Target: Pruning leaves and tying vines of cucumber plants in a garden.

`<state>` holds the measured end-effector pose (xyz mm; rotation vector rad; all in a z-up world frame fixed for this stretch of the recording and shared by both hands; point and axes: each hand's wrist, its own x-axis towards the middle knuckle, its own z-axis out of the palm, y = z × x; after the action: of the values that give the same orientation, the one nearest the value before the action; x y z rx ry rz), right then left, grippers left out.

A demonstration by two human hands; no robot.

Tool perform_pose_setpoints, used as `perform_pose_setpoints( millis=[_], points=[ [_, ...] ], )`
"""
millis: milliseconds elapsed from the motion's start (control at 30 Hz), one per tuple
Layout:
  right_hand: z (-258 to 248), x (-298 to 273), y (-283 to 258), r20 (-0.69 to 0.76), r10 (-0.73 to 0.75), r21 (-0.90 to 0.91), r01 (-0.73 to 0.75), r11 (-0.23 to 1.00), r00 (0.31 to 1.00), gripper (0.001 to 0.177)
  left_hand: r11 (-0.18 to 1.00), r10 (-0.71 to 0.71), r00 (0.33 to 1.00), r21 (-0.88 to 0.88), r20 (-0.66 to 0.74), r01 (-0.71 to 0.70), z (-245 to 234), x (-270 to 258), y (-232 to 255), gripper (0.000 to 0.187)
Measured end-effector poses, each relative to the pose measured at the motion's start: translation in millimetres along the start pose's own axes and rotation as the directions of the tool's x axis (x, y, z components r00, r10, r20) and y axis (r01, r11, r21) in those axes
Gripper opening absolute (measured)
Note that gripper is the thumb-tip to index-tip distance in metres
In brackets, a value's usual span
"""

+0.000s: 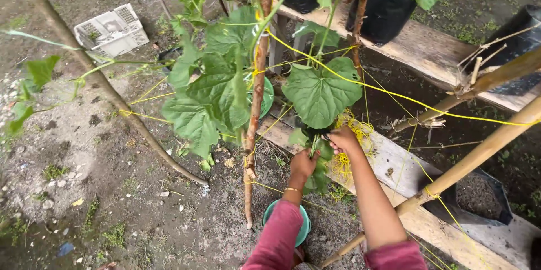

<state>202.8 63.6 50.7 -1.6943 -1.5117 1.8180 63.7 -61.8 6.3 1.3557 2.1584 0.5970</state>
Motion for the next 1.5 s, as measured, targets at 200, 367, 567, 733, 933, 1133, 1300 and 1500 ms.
perform_pose_setpoints(
  millis=[200, 367, 567, 733, 933, 1133, 1300, 1500],
  points=[
    [23.3, -81.0, 30.4, -0.190, -0.232, 0.433, 0.293, 0.853, 0.954, 0.027, 0.765, -0.002, 0.926, -0.597, -0.377, -0.242, -32.9, -78.4, 15.1, 0.037],
    [60.9, -163.7, 38.8, -0.135, -0.344, 0.442, 0.368, 0.818, 0.929, 0.025, 0.598, -0.003, 0.949, -0.761, -0.316, -0.252, -62.4, -138.7, -23.8, 0.029],
    [133.2, -202.7, 38.8, -0.065, -0.582, 0.435, 0.548, 0.714, 0.811, 0.032, 0.435, -0.090, 0.941, -0.863, -0.326, -0.257, -123.1, -181.3, -62.3, 0.023],
    [196.4, -222.8, 29.2, -0.036, -0.725, 0.375, 0.682, 0.628, 0.688, 0.041, 0.428, -0.132, 0.892, -0.837, -0.432, -0.342, -170.8, -202.7, -90.3, 0.025],
    [264.1, -233.9, 6.4, 0.063, -0.818, 0.383, 0.743, 0.549, 0.572, 0.040, 0.415, -0.318, 0.659, -0.725, -0.681, -0.549, -224.1, -213.6, -137.8, 0.022],
    [336.7, -242.5, -19.6, 0.218, -0.647, 0.205, 0.614, 0.763, 0.731, 0.035, 0.339, -0.555, 0.687, -0.882, -0.469, -0.328, -280.0, -229.5, -190.1, 0.051],
    [396.4, -238.0, -24.7, 0.278, -0.608, 0.189, 0.578, 0.794, 0.744, 0.041, 0.381, -0.575, 0.737, -0.913, -0.355, -0.143, -310.9, -244.5, -217.9, 0.066],
    [432.4, -266.3, -55.6, 0.208, -0.658, 0.245, 0.613, 0.751, 0.724, 0.039, 0.327, -0.436, 0.766, -0.876, -0.473, -0.355, -341.9, -257.2, -243.9, 0.049]
  ],
)
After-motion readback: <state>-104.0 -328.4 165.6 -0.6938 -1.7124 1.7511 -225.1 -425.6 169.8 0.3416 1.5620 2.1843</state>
